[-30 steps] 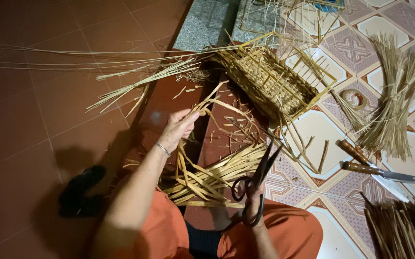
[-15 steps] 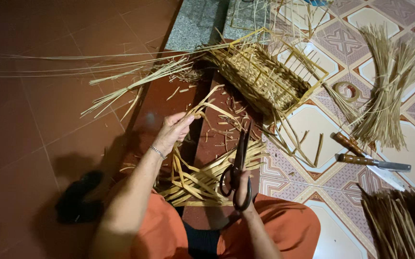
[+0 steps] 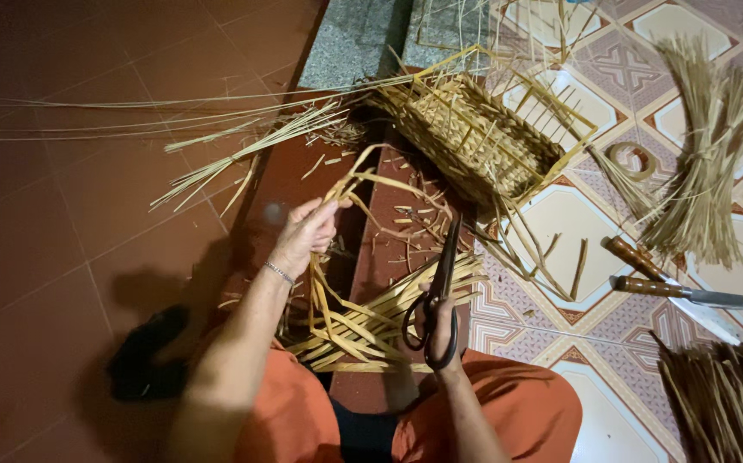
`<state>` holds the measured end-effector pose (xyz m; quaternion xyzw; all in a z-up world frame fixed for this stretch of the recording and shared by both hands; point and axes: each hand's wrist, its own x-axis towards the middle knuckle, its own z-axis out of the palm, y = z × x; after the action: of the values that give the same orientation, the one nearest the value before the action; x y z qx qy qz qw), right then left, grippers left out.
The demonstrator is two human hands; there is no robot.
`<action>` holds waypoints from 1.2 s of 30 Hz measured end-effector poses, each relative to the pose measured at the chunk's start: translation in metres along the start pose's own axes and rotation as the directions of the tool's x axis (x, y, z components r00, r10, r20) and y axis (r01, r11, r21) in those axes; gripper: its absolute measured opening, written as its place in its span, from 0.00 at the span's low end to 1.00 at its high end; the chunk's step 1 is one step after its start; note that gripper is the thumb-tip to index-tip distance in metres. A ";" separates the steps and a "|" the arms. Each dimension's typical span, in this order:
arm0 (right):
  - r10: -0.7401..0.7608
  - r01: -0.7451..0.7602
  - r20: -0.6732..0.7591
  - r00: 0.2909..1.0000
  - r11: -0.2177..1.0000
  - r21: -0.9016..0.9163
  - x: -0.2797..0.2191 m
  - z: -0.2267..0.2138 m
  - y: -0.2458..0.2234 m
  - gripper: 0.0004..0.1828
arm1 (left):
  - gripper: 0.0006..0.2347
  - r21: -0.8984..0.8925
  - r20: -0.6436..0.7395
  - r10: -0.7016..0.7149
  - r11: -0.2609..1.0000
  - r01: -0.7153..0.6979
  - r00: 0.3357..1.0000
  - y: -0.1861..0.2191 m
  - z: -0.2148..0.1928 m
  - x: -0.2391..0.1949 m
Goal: The person sits on the floor and uses scissors to trim the ends of dried plant strips. They repeatedly pick up strips, align them, cut the ends, and place the trimmed pieces into a pile.
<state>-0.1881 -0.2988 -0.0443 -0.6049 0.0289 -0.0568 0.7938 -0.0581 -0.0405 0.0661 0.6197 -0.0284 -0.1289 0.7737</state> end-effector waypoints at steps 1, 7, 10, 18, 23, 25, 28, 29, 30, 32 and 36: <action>-0.022 0.023 0.039 0.999 1.000 -0.018 -0.004 -0.002 0.003 0.37 | 0.14 -0.011 0.006 0.014 1.000 -0.014 1.000 0.001 -0.001 0.002; 0.217 -0.242 0.149 0.965 0.954 0.176 -0.029 0.012 0.038 0.37 | 0.13 -0.146 -0.002 0.025 0.989 -0.026 1.000 0.005 -0.007 0.002; 0.224 -0.239 0.159 0.961 0.968 0.078 -0.029 0.015 0.050 0.39 | 0.13 -0.109 -0.003 0.034 0.993 -0.034 0.999 0.008 -0.007 0.000; 0.159 -0.190 0.214 0.964 0.973 0.131 -0.006 0.003 0.042 0.35 | 0.13 -0.188 0.162 0.011 0.982 0.019 0.987 0.000 -0.008 -0.003; 0.201 -0.205 0.065 0.977 0.977 0.059 -0.010 0.003 0.038 0.34 | 0.13 -0.191 0.174 -0.028 0.980 0.062 0.984 -0.006 -0.007 -0.001; 0.151 -0.151 0.010 0.988 0.989 -0.008 -0.012 0.002 0.038 0.35 | 0.13 -0.189 0.177 -0.037 0.979 0.071 0.984 -0.008 -0.008 0.000; 0.101 -0.101 -0.049 0.994 0.995 -0.006 -0.012 -0.001 0.037 0.34 | 0.14 -0.240 0.230 -0.019 0.968 0.076 0.973 -0.010 -0.012 0.001; 0.104 -0.105 -0.049 0.993 0.994 -0.037 -0.011 -0.003 0.035 0.35 | 0.13 -0.238 0.241 -0.022 0.968 0.081 0.970 -0.010 -0.013 0.001; 0.106 -0.109 -0.048 0.993 0.992 -0.067 -0.010 -0.005 0.033 0.36 | 0.13 -0.235 0.251 -0.025 0.968 0.086 0.968 -0.010 -0.015 0.001; 0.134 -0.134 -0.017 0.991 0.988 -0.081 -0.008 -0.010 0.029 0.38 | 0.11 -0.257 0.300 -0.024 0.961 0.105 0.954 -0.012 -0.016 0.000; 0.131 -0.131 0.135 0.982 0.991 -0.006 0.005 -0.017 0.025 0.44 | 0.09 -0.247 0.384 -0.043 0.958 0.148 0.922 -0.018 -0.020 0.001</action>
<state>-0.1841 -0.3094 -0.0723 -0.6031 0.0149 0.0365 0.7967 -0.0558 -0.0255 0.0445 0.4723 -0.1274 -0.2854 0.8242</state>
